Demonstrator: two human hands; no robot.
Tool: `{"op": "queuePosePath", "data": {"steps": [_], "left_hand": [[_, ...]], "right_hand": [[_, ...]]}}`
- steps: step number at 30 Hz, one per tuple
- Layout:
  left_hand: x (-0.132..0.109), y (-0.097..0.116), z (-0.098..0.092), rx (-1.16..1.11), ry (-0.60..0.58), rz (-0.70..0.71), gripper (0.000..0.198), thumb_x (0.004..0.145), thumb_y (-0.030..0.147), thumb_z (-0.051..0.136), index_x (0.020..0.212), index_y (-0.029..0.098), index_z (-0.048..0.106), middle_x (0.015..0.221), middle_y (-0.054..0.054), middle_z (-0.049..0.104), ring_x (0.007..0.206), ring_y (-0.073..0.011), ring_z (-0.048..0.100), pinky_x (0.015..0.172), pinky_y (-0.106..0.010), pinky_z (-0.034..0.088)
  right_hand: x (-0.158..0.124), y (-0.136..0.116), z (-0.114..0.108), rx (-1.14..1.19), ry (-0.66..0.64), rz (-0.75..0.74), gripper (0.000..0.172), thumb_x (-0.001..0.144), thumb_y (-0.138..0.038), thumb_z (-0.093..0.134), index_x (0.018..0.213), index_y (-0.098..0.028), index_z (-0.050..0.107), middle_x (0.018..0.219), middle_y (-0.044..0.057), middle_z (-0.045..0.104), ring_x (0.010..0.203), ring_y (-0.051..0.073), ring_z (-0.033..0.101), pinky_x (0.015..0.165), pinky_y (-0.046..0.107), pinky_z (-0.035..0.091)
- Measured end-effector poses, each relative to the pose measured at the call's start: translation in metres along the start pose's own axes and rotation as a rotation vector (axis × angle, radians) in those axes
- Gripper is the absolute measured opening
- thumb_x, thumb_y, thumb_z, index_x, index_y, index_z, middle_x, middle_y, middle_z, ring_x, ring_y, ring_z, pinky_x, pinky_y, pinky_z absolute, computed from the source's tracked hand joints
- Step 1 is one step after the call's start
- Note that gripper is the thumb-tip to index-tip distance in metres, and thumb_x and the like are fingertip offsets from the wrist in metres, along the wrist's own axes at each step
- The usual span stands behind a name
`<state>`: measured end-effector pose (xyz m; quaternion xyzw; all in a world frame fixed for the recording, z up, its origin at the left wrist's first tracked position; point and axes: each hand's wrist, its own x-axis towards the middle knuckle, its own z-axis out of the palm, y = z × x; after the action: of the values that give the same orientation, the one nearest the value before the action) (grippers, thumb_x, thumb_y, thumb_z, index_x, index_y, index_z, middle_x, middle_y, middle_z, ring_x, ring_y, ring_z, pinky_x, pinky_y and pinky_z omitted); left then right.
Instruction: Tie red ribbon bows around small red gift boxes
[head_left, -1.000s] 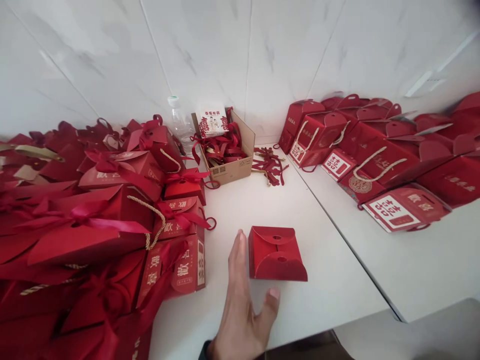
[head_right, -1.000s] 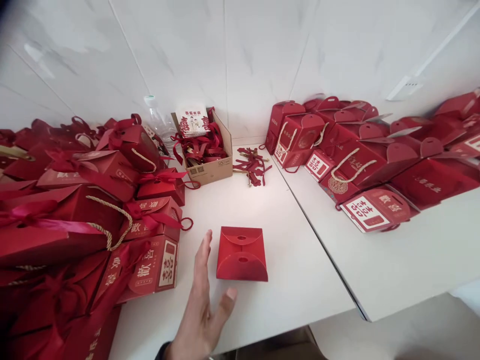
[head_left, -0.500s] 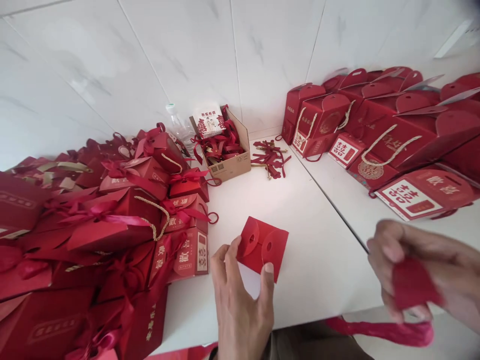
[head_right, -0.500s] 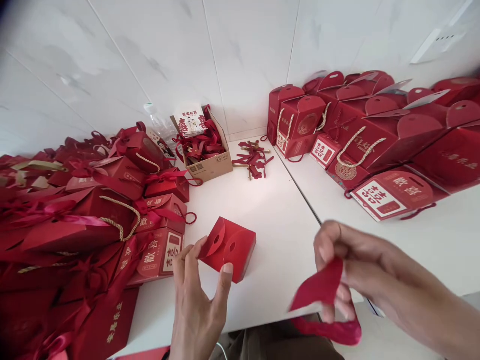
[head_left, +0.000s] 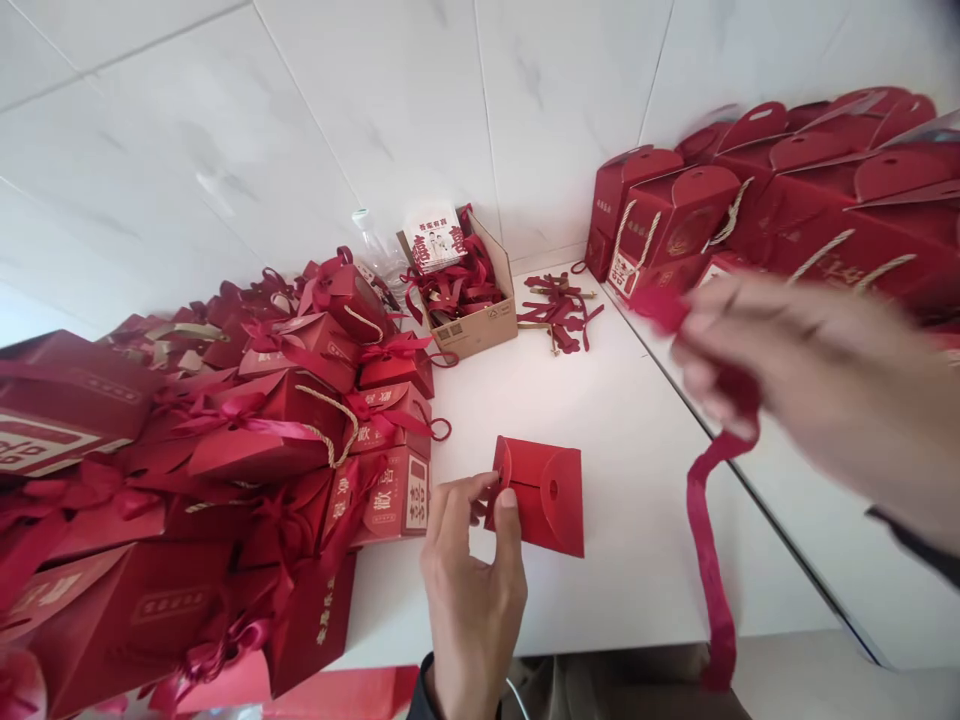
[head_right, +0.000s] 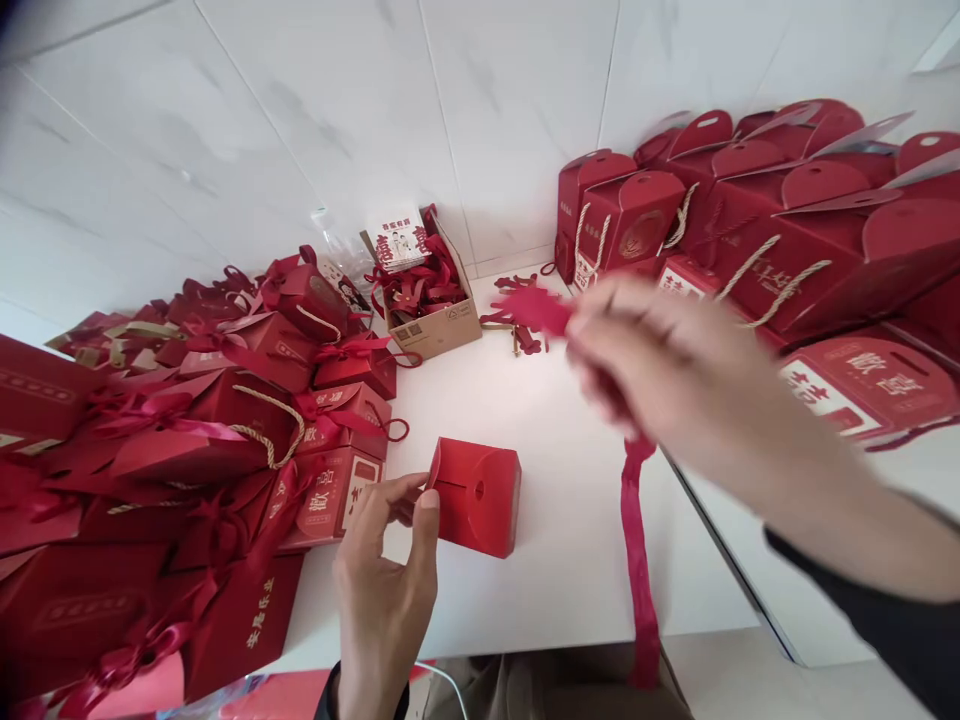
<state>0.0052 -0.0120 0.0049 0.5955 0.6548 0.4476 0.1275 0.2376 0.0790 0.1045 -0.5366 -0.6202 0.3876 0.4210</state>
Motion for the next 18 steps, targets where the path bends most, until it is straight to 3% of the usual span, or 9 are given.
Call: {"op": "queuePosePath", "data": {"steps": [3, 5, 7, 10, 12, 14, 16, 18], "left_hand": [[-0.005, 0.004, 0.002, -0.088, 0.026, -0.119, 0.017, 0.100, 0.036, 0.061, 0.102, 0.021, 0.069, 0.089, -0.003, 0.071, 0.077, -0.0157, 0.068, 0.071, -0.026, 0.054], [-0.007, 0.008, 0.002, -0.145, 0.032, -0.211, 0.022, 0.099, 0.041, 0.061, 0.098, 0.021, 0.069, 0.087, -0.003, 0.071, 0.076, -0.0160, 0.067, 0.070, -0.026, 0.053], [-0.008, 0.013, 0.003, -0.195, 0.049, -0.302, 0.028, 0.100, 0.044, 0.058, 0.089, 0.020, 0.066, 0.078, -0.001, 0.066, 0.069, -0.0148, 0.062, 0.065, -0.025, 0.049], [-0.006, 0.019, 0.002, -0.241, 0.074, -0.417, 0.033, 0.100, 0.044, 0.054, 0.078, 0.021, 0.061, 0.065, 0.003, 0.052, 0.060, -0.0134, 0.049, 0.058, -0.024, 0.043], [-0.005, 0.022, 0.001, -0.242, 0.084, -0.458, 0.029, 0.101, 0.042, 0.053, 0.083, 0.021, 0.061, 0.069, 0.002, 0.055, 0.063, -0.0141, 0.051, 0.060, -0.024, 0.043], [-0.006, 0.027, 0.000, -0.202, 0.145, -0.409, 0.019, 0.099, 0.039, 0.056, 0.096, 0.022, 0.064, 0.086, -0.001, 0.065, 0.074, -0.0163, 0.059, 0.068, -0.026, 0.048], [-0.013, 0.036, -0.001, -0.124, 0.245, -0.258, 0.013, 0.095, 0.034, 0.062, 0.102, 0.024, 0.065, 0.097, -0.004, 0.066, 0.082, -0.0188, 0.061, 0.075, -0.030, 0.050], [-0.026, 0.049, 0.001, -0.060, 0.257, -0.140, 0.008, 0.094, 0.029, 0.062, 0.098, 0.025, 0.068, 0.081, -0.003, 0.063, 0.071, -0.0187, 0.058, 0.068, -0.031, 0.050]], "right_hand": [[-0.023, 0.029, 0.033, -0.005, -0.327, 0.173, 0.028, 0.097, -0.051, 0.060, 0.086, -0.025, 0.060, 0.060, -0.007, 0.046, 0.047, 0.010, 0.038, 0.043, 0.024, 0.029], [-0.038, 0.045, 0.056, 0.039, -0.418, 0.262, 0.031, 0.098, -0.055, 0.057, 0.095, -0.026, 0.063, 0.073, -0.003, 0.061, 0.055, 0.012, 0.046, 0.048, 0.025, 0.036], [-0.047, 0.053, 0.072, 0.063, -0.424, 0.295, 0.034, 0.100, -0.058, 0.054, 0.096, -0.025, 0.063, 0.078, -0.002, 0.064, 0.060, 0.013, 0.049, 0.053, 0.025, 0.039], [-0.050, 0.055, 0.082, 0.066, -0.374, 0.304, 0.039, 0.101, -0.060, 0.051, 0.091, -0.025, 0.062, 0.070, -0.004, 0.057, 0.056, 0.012, 0.043, 0.052, 0.025, 0.035], [-0.049, 0.054, 0.081, 0.083, -0.369, 0.317, 0.041, 0.101, -0.061, 0.049, 0.090, -0.024, 0.062, 0.069, -0.004, 0.054, 0.055, 0.012, 0.040, 0.051, 0.025, 0.033], [-0.047, 0.053, 0.075, 0.101, -0.369, 0.335, 0.040, 0.101, -0.061, 0.052, 0.092, -0.024, 0.062, 0.068, -0.005, 0.049, 0.055, 0.012, 0.037, 0.050, 0.025, 0.030], [-0.047, 0.053, 0.068, 0.101, -0.362, 0.366, 0.037, 0.099, -0.060, 0.056, 0.094, -0.024, 0.062, 0.062, -0.008, 0.040, 0.051, 0.010, 0.030, 0.047, 0.025, 0.023], [-0.047, 0.053, 0.060, 0.084, -0.337, 0.390, 0.039, 0.098, -0.062, 0.057, 0.092, -0.023, 0.061, 0.057, -0.010, 0.032, 0.049, 0.010, 0.025, 0.045, 0.024, 0.019]]}}
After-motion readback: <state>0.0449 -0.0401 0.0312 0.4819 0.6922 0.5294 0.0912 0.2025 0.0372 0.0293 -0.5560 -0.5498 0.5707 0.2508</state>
